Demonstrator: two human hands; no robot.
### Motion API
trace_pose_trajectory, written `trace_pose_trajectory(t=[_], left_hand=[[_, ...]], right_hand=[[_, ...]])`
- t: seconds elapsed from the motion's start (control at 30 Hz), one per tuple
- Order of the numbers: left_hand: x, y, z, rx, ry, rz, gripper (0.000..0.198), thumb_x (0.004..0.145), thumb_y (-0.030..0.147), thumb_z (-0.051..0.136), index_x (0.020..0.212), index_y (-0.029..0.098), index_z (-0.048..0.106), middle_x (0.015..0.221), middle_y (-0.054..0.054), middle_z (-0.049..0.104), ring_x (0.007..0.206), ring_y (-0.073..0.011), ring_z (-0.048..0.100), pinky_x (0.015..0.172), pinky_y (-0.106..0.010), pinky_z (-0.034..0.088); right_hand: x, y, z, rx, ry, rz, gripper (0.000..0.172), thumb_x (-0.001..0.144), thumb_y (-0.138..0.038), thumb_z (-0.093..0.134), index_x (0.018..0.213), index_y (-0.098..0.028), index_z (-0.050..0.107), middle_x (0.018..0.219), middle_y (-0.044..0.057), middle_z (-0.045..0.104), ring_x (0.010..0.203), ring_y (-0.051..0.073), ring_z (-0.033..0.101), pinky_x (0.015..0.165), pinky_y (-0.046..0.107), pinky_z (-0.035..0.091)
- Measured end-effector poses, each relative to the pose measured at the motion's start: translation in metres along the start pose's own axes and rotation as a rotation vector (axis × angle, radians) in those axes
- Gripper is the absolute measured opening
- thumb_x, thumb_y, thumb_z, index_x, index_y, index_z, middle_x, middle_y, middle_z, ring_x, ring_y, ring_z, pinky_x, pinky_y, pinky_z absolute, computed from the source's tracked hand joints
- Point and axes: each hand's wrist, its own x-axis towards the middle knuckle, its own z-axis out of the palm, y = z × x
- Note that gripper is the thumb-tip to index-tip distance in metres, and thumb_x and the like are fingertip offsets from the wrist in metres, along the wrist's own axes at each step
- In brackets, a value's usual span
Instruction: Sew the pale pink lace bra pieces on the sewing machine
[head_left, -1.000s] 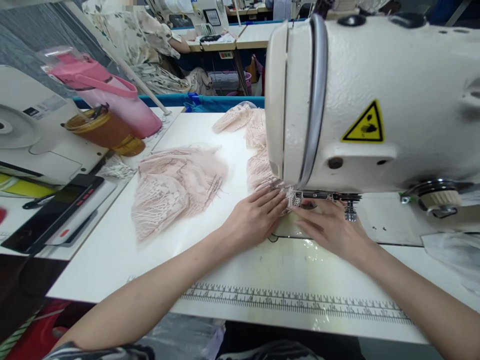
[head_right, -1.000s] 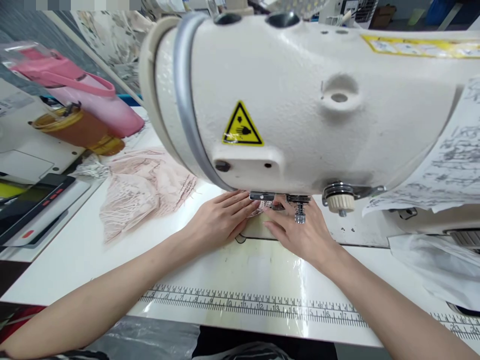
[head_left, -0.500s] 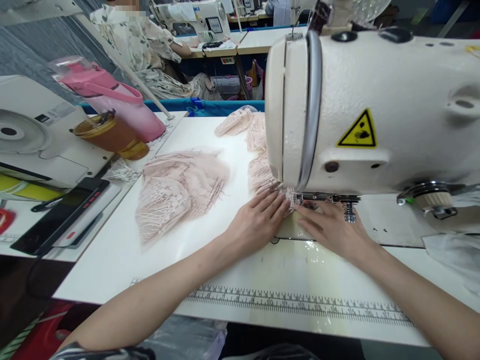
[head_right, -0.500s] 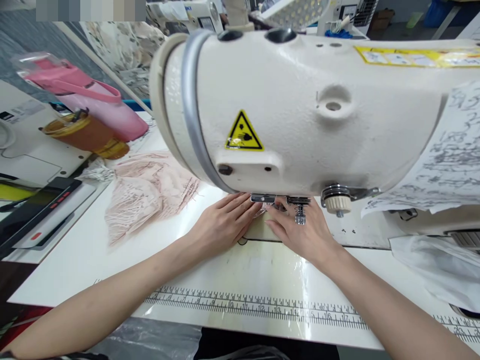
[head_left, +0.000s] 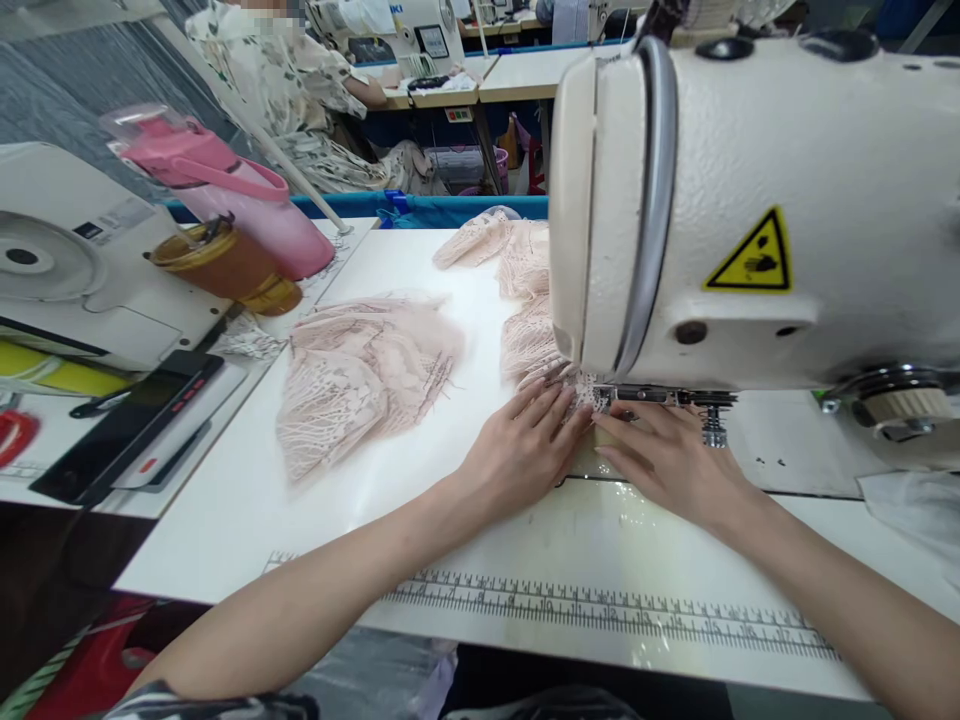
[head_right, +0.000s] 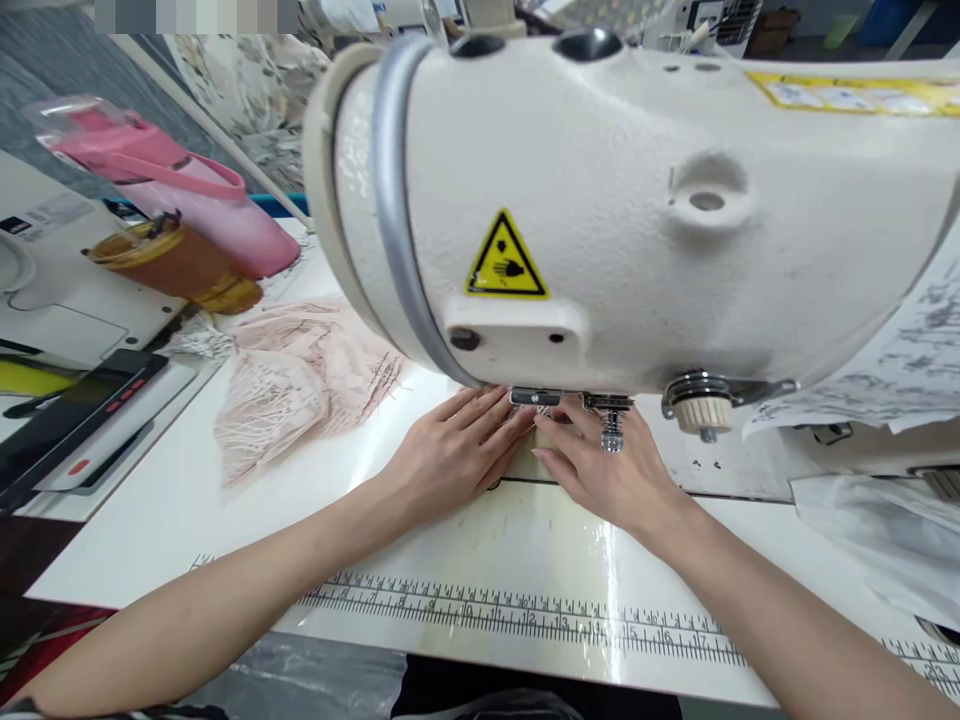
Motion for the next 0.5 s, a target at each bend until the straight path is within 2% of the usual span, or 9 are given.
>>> trace_pose_trajectory(t=[0.3, 0.5], left_hand=[[0.0036, 0.0077, 0.002, 0.009, -0.009, -0.06, 0.035, 0.097, 0.028, 0.045, 0.12, 0.007, 0.061, 0.119, -0.016, 0.064, 0.113, -0.0277, 0.061, 0.101, -0.043, 0.047], [0.0058, 0.0085, 0.0025, 0.01, 0.012, -0.091, 0.034, 0.097, 0.028, 0.045, 0.118, 0.008, 0.062, 0.119, -0.015, 0.065, 0.11, -0.0264, 0.063, 0.098, -0.041, 0.049]], right_hand=[[0.0011, -0.0006, -0.001, -0.072, 0.026, -0.002, 0.03, 0.095, -0.038, 0.048, 0.119, -0.026, 0.062, 0.12, 0.005, 0.065, 0.084, 0.018, 0.065, 0.082, 0.039, 0.045], [0.001, -0.0002, 0.0005, -0.099, 0.032, 0.021, 0.032, 0.094, -0.039, 0.049, 0.12, -0.025, 0.063, 0.111, 0.007, 0.069, 0.085, 0.021, 0.066, 0.077, 0.037, 0.046]])
